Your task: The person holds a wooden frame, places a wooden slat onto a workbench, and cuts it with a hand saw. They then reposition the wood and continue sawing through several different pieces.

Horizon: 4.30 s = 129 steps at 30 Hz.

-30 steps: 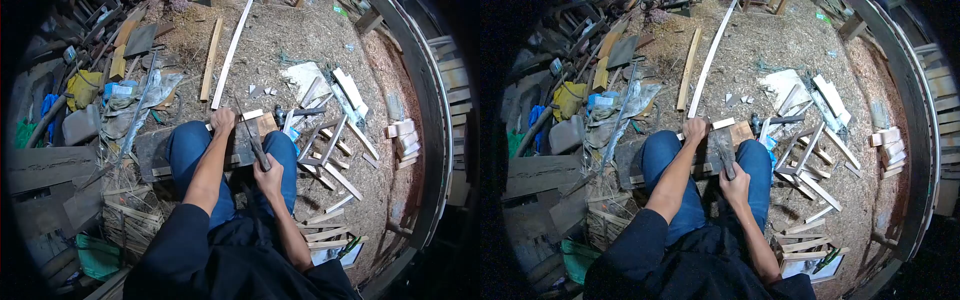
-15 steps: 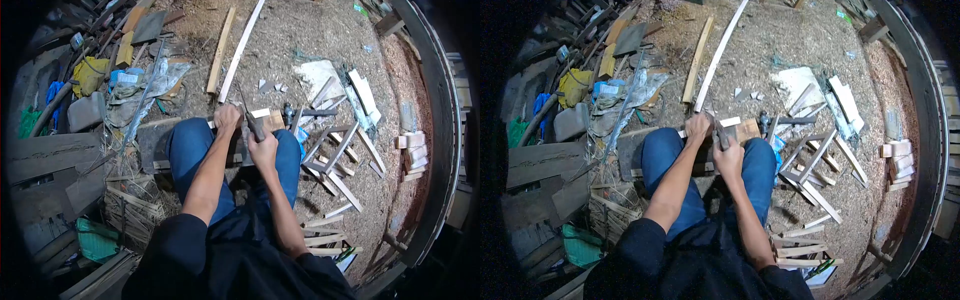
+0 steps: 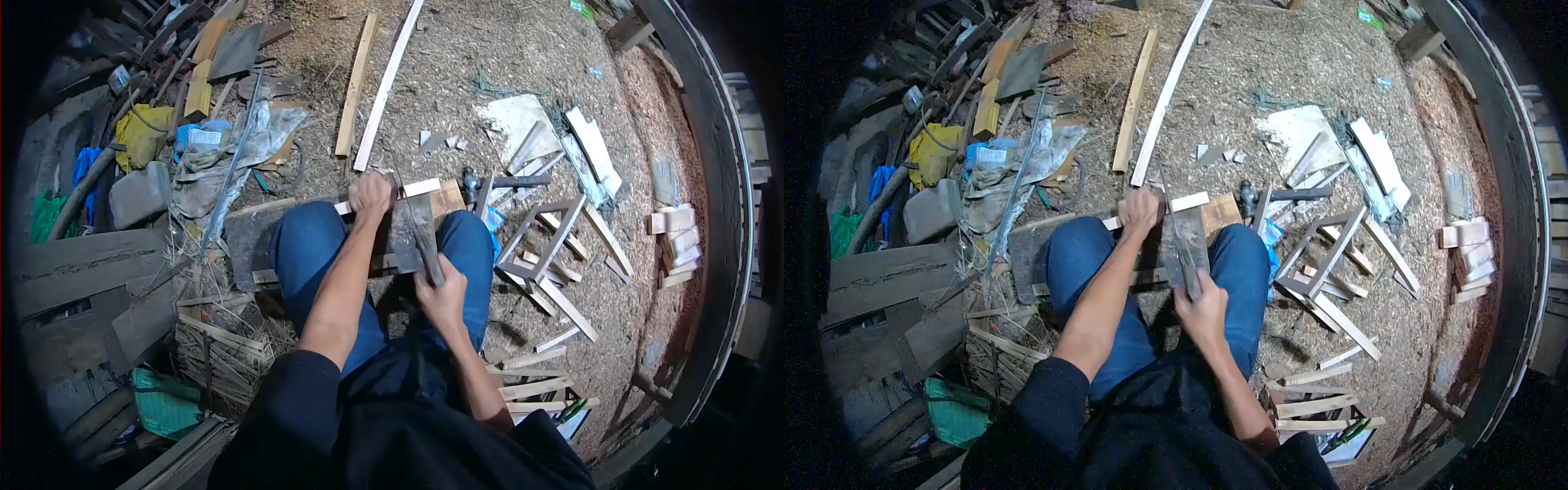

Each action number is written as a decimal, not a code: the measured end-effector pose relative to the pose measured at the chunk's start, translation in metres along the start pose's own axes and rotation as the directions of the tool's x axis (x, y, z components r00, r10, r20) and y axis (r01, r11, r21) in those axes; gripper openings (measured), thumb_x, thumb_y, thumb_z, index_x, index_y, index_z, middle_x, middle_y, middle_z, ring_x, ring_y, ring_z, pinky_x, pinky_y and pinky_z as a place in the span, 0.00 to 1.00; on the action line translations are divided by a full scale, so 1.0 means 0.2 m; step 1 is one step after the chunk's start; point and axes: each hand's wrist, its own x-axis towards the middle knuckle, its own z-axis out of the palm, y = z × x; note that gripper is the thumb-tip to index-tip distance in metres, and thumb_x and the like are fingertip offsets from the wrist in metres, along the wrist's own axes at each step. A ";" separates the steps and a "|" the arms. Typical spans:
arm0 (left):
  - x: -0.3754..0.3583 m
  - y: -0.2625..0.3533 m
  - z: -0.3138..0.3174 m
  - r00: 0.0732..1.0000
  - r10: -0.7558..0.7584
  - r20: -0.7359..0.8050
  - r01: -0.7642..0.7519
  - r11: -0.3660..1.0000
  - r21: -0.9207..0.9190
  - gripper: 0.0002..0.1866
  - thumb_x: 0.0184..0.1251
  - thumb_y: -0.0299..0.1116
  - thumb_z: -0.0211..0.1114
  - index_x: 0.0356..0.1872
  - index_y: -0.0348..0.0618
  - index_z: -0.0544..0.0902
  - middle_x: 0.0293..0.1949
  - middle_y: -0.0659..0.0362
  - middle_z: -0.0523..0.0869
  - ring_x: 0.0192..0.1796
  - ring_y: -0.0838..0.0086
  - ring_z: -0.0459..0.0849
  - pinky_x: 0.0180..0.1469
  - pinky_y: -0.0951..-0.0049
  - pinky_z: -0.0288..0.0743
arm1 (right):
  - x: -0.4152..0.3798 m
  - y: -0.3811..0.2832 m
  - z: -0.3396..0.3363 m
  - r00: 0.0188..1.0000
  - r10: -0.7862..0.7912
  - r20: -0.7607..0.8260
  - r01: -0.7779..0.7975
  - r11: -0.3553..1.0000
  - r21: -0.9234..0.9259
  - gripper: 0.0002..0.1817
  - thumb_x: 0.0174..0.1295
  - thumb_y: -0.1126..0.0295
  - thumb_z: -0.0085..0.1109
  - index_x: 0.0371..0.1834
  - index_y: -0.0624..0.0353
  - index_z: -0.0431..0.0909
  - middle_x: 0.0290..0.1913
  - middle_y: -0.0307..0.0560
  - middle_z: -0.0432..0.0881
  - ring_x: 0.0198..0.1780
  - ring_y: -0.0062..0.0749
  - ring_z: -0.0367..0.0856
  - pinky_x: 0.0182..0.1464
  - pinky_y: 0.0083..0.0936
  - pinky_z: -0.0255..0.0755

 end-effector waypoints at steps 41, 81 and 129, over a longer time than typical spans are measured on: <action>-0.02 0.05 -0.03 0.999 -0.033 0.022 0.032 0.999 0.012 0.20 0.64 0.41 0.53 0.27 0.36 0.88 0.31 0.40 0.86 0.37 0.47 0.87 0.42 0.52 0.80 | 0.07 0.13 0.07 0.996 0.037 -0.085 -0.034 0.999 0.040 0.08 0.51 0.74 0.64 0.31 0.66 0.76 0.27 0.64 0.79 0.34 0.63 0.81 0.31 0.37 0.73; -0.05 0.06 -0.06 0.996 -0.059 -0.070 0.054 0.996 -0.067 0.21 0.64 0.45 0.55 0.32 0.36 0.87 0.32 0.40 0.86 0.38 0.47 0.87 0.43 0.51 0.79 | 0.06 0.26 -0.13 0.987 -0.142 0.074 0.143 0.990 -0.009 0.10 0.52 0.75 0.64 0.25 0.65 0.71 0.20 0.57 0.71 0.19 0.38 0.67 0.27 0.33 0.67; -0.33 -0.13 -0.10 0.774 0.508 -0.377 -0.557 0.830 -0.024 0.12 0.60 0.36 0.64 0.43 0.44 0.84 0.46 0.58 0.80 0.51 0.62 0.77 0.54 0.59 0.70 | -0.06 0.31 0.11 0.982 -0.170 -0.086 0.179 0.978 0.110 0.07 0.59 0.73 0.63 0.33 0.66 0.77 0.21 0.55 0.73 0.22 0.23 0.69 0.29 0.30 0.69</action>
